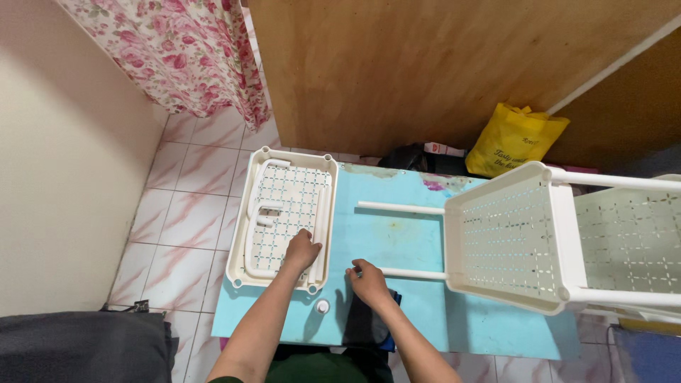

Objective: The person disassembles a white plastic storage rack on a light blue table. They remove the handles, baskets, and connecting rods one by one, placing the parts on the table.

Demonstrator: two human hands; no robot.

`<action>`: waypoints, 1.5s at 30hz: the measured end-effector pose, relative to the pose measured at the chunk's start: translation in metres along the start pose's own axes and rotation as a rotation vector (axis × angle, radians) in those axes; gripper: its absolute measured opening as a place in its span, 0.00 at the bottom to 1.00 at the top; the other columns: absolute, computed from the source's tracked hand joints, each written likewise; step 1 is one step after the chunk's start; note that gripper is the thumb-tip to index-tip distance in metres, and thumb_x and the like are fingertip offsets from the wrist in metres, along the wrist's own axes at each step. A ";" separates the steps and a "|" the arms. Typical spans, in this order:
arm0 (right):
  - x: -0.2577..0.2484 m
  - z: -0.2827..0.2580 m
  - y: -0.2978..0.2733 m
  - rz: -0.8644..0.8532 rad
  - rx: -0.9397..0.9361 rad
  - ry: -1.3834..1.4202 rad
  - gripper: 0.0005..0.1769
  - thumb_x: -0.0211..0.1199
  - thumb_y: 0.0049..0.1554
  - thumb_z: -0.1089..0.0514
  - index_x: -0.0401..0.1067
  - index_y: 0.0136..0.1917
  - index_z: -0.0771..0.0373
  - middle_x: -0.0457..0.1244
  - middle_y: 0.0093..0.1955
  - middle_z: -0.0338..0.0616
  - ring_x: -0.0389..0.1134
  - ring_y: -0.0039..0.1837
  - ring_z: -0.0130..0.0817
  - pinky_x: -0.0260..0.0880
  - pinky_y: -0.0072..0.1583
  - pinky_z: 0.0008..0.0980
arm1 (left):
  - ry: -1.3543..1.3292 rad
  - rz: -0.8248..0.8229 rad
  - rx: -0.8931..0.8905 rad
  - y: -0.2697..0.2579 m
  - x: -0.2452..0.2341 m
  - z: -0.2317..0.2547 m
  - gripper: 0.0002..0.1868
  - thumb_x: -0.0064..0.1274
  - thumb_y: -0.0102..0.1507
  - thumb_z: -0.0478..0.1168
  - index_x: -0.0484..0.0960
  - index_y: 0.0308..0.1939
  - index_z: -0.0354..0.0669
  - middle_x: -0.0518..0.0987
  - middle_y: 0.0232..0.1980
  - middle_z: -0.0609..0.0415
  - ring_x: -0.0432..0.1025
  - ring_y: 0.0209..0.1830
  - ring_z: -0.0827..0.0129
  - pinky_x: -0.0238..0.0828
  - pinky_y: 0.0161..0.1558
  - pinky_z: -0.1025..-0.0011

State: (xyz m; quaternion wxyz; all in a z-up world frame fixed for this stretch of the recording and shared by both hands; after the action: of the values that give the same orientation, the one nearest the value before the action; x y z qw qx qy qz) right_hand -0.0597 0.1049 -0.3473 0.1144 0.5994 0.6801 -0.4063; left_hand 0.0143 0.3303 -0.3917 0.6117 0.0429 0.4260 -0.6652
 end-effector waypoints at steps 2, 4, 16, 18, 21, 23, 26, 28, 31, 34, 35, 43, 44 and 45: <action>-0.005 0.002 -0.002 -0.001 0.012 -0.009 0.24 0.64 0.58 0.50 0.73 0.63 0.63 0.72 0.54 0.50 0.74 0.50 0.46 0.73 0.56 0.41 | 0.029 0.008 0.014 -0.004 -0.004 0.004 0.27 0.62 0.60 0.45 0.75 0.59 0.37 0.80 0.57 0.38 0.75 0.59 0.48 0.72 0.60 0.58; -0.015 0.005 -0.007 0.000 0.018 0.026 0.24 0.64 0.58 0.50 0.72 0.64 0.64 0.72 0.54 0.50 0.74 0.48 0.46 0.73 0.55 0.41 | 0.065 0.011 0.012 -0.008 -0.009 0.011 0.28 0.61 0.60 0.46 0.74 0.61 0.37 0.77 0.60 0.39 0.73 0.61 0.48 0.71 0.61 0.57; -0.099 0.066 -0.034 0.117 0.053 0.084 0.22 0.63 0.58 0.46 0.77 0.58 0.62 0.73 0.48 0.49 0.74 0.47 0.41 0.73 0.52 0.39 | 0.402 -0.043 0.320 -0.072 -0.018 0.152 0.26 0.56 0.64 0.49 0.73 0.62 0.41 0.74 0.62 0.41 0.69 0.64 0.47 0.70 0.62 0.53; -0.110 0.084 -0.038 0.099 0.054 0.038 0.22 0.63 0.57 0.45 0.78 0.57 0.62 0.73 0.47 0.50 0.74 0.47 0.42 0.73 0.52 0.39 | 0.414 -0.107 0.399 -0.084 0.008 0.175 0.27 0.57 0.63 0.49 0.73 0.63 0.41 0.74 0.62 0.40 0.70 0.63 0.46 0.70 0.61 0.54; -0.122 0.115 -0.043 0.057 0.059 -0.045 0.22 0.65 0.56 0.43 0.79 0.54 0.62 0.73 0.46 0.52 0.74 0.49 0.43 0.73 0.52 0.39 | 0.426 -0.216 0.460 -0.099 0.061 0.195 0.27 0.57 0.63 0.48 0.72 0.63 0.42 0.73 0.64 0.42 0.69 0.64 0.47 0.69 0.61 0.54; -0.128 0.134 -0.050 0.003 0.054 -0.061 0.24 0.65 0.56 0.42 0.80 0.52 0.64 0.72 0.45 0.53 0.74 0.49 0.44 0.73 0.52 0.40 | 0.453 -0.234 0.501 -0.108 0.095 0.200 0.26 0.57 0.63 0.48 0.73 0.61 0.41 0.75 0.62 0.42 0.70 0.63 0.47 0.70 0.60 0.54; -0.139 0.177 -0.071 -0.185 0.209 -0.118 0.27 0.66 0.56 0.39 0.77 0.55 0.65 0.71 0.47 0.53 0.76 0.50 0.46 0.75 0.54 0.40 | 0.526 -0.260 0.516 -0.116 0.146 0.198 0.23 0.57 0.64 0.48 0.74 0.58 0.40 0.75 0.60 0.43 0.70 0.62 0.48 0.71 0.59 0.53; -0.165 0.192 -0.084 -0.175 0.221 -0.233 0.29 0.67 0.56 0.37 0.77 0.54 0.66 0.71 0.49 0.52 0.73 0.53 0.46 0.72 0.57 0.41 | 0.565 -0.253 0.547 -0.121 0.177 0.195 0.23 0.58 0.64 0.48 0.73 0.57 0.40 0.75 0.58 0.43 0.70 0.61 0.48 0.71 0.59 0.53; -0.211 0.201 -0.104 -0.060 0.276 -0.233 0.32 0.69 0.53 0.37 0.75 0.56 0.65 0.72 0.49 0.52 0.74 0.54 0.45 0.73 0.58 0.41 | 0.588 -0.221 0.618 -0.128 0.212 0.192 0.24 0.59 0.63 0.49 0.73 0.57 0.39 0.75 0.58 0.43 0.70 0.60 0.49 0.70 0.58 0.55; -0.258 0.173 -0.115 0.146 0.146 -0.136 0.37 0.75 0.47 0.39 0.70 0.59 0.66 0.68 0.54 0.52 0.73 0.54 0.47 0.74 0.56 0.43 | 0.582 -0.176 0.685 -0.132 0.239 0.194 0.26 0.59 0.63 0.48 0.72 0.60 0.38 0.75 0.59 0.43 0.70 0.61 0.50 0.69 0.59 0.56; -0.271 0.159 -0.120 0.218 0.068 -0.101 0.40 0.77 0.44 0.40 0.69 0.60 0.66 0.66 0.57 0.52 0.72 0.54 0.47 0.74 0.54 0.44 | 0.581 -0.141 0.730 -0.133 0.245 0.198 0.28 0.59 0.63 0.47 0.71 0.62 0.38 0.74 0.61 0.43 0.69 0.61 0.50 0.68 0.59 0.55; -0.308 0.110 -0.140 0.616 -0.374 -0.120 0.37 0.75 0.49 0.43 0.62 0.59 0.69 0.66 0.51 0.62 0.69 0.52 0.60 0.71 0.52 0.52 | 0.638 -0.146 0.728 -0.130 0.291 0.210 0.36 0.60 0.61 0.42 0.64 0.71 0.38 0.72 0.64 0.44 0.68 0.63 0.50 0.63 0.63 0.54; -0.307 0.110 -0.138 0.620 -0.397 -0.132 0.36 0.74 0.50 0.43 0.62 0.59 0.70 0.66 0.50 0.62 0.69 0.51 0.61 0.71 0.51 0.52 | 0.656 -0.158 0.720 -0.131 0.296 0.210 0.36 0.60 0.62 0.43 0.63 0.71 0.39 0.72 0.63 0.44 0.68 0.63 0.50 0.62 0.63 0.54; -0.307 0.109 -0.136 0.623 -0.402 -0.138 0.37 0.74 0.51 0.44 0.62 0.59 0.71 0.66 0.51 0.63 0.69 0.51 0.61 0.71 0.51 0.53 | 0.675 -0.169 0.713 -0.131 0.299 0.211 0.36 0.59 0.62 0.43 0.63 0.71 0.39 0.72 0.63 0.44 0.68 0.63 0.50 0.62 0.64 0.54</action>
State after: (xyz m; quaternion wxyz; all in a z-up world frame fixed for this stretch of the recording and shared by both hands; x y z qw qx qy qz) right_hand -0.1409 -0.1854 -0.1641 0.3936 0.7142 0.5221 -0.2497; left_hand -0.0733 -0.0476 -0.3635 0.3307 0.4278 0.3484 -0.7657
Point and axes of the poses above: each hand's wrist, its own y-axis towards the middle knuckle, its own x-axis out of the palm, z = x × y, the point moved 10 cm from there along y, towards the middle knuckle
